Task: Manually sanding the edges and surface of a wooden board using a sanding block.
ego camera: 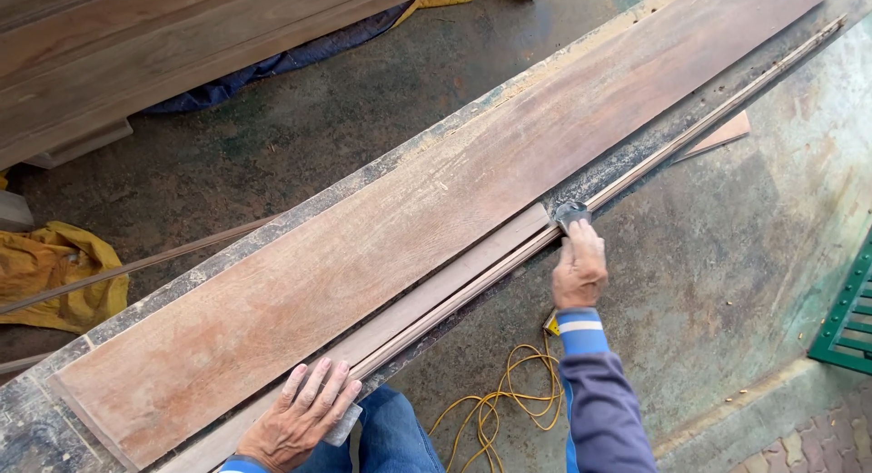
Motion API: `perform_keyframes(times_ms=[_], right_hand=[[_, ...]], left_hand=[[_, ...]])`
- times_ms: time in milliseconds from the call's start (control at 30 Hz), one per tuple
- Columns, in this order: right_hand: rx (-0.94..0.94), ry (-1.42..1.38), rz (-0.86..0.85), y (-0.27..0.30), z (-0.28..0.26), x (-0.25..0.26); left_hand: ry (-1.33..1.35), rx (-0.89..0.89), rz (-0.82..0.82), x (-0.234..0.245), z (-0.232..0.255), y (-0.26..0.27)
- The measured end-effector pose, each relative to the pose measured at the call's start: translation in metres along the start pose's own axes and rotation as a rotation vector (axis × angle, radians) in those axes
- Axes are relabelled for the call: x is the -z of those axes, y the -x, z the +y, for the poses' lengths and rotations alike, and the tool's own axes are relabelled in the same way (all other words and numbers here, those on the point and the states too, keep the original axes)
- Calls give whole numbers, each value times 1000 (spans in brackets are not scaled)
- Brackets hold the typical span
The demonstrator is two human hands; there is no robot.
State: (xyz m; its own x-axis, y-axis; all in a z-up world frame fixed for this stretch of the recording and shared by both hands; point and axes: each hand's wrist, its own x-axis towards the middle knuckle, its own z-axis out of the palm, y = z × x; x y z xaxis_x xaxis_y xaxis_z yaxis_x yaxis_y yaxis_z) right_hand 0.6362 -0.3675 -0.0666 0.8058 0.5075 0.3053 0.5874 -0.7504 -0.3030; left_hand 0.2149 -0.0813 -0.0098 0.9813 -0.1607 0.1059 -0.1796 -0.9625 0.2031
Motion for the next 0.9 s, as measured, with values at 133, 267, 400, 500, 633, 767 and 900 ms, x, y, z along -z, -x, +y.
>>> perform_keyframes(times_ms=[133,267,400,500,633,767,900], right_hand=[[61,-72,52,10,-35,7],[41,-11,71,15,12,-17],[18,-7,108,16,-20,-2],[206,4,94,24,-27,-6],[115,111,83,5,3,-9],[156,133,87,6,-8,-8],[258,145,36,6,-7,-5]], left_hand=[[-17,-7,-1,1,-7,-5],[-28,-3,-23,2,-3,0],[-19,-4,4,-5,-3,0],[-26,0,7,-2,-2,2],[-21,-5,-12,-1,-1,1],[-14,-5,-10,-2,-3,0],[0,1,-16,-3,0,4]])
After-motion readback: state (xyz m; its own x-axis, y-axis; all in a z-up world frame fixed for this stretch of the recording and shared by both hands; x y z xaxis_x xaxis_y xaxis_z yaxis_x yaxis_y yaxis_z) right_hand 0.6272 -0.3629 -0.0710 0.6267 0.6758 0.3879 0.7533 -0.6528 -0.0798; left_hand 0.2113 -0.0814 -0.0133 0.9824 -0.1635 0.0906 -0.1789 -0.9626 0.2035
